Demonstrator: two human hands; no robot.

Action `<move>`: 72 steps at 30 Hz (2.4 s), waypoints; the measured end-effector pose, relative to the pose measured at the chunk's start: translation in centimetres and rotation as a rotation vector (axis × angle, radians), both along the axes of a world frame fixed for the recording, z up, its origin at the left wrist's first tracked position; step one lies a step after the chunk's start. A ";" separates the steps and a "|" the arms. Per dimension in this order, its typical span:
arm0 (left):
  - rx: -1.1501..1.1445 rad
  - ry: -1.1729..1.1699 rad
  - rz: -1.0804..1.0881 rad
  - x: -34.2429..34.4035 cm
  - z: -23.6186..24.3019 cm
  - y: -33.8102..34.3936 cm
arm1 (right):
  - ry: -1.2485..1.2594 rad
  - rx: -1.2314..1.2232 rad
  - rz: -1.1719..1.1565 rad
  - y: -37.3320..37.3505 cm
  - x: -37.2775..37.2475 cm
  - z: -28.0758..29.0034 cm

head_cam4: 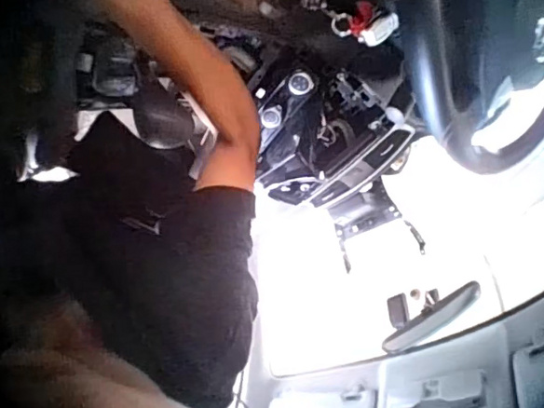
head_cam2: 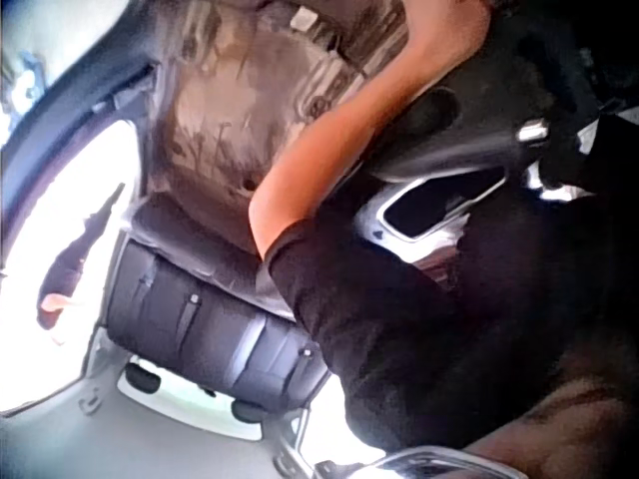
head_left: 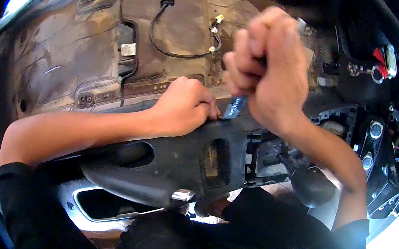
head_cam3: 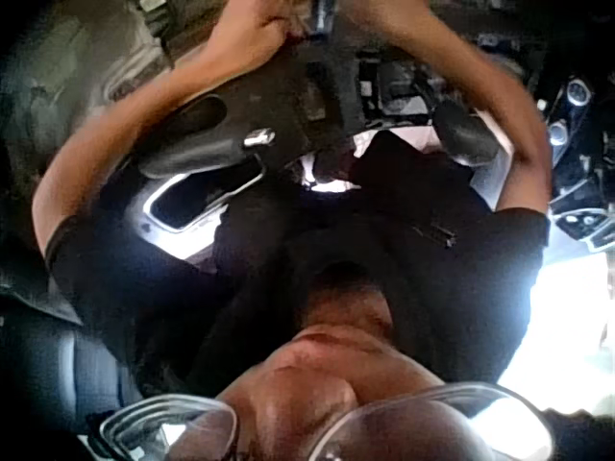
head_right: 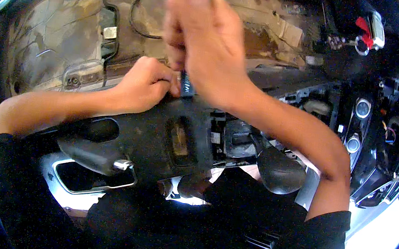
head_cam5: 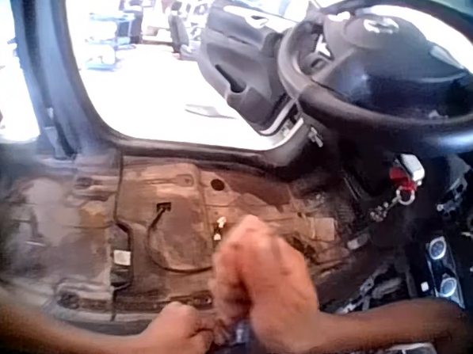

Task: The person sits on the car floor and uses a pry tool to detach the center console trim and gear shift cover. They remove the trim piece and set it aside, exposing the underlying components.

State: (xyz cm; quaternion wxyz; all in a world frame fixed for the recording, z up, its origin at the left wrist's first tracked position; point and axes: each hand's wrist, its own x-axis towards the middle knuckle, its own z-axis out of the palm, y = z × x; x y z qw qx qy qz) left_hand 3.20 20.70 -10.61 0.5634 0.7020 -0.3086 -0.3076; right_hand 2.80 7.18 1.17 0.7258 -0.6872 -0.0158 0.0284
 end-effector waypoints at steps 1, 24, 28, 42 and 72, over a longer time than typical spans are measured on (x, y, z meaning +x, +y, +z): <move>0.020 -0.011 0.015 0.0 0.2 0.1 | -0.025 0.013 0.014 -0.5 -0.4 -0.2; 0.156 0.346 0.057 0.5 -1.1 -0.8 | 0.729 0.322 -0.455 -6.9 6.0 -10.6; 0.215 0.238 0.077 1.2 -1.0 0.4 | 0.723 0.296 -0.384 -5.5 7.3 -13.0; 0.180 -0.089 0.119 -4.1 -3.0 -3.2 | 0.084 0.363 -0.240 -5.5 -0.9 -2.3; 0.033 -0.313 -0.040 -2.8 -0.7 -3.0 | -0.048 0.084 -0.772 -20.2 11.1 -5.6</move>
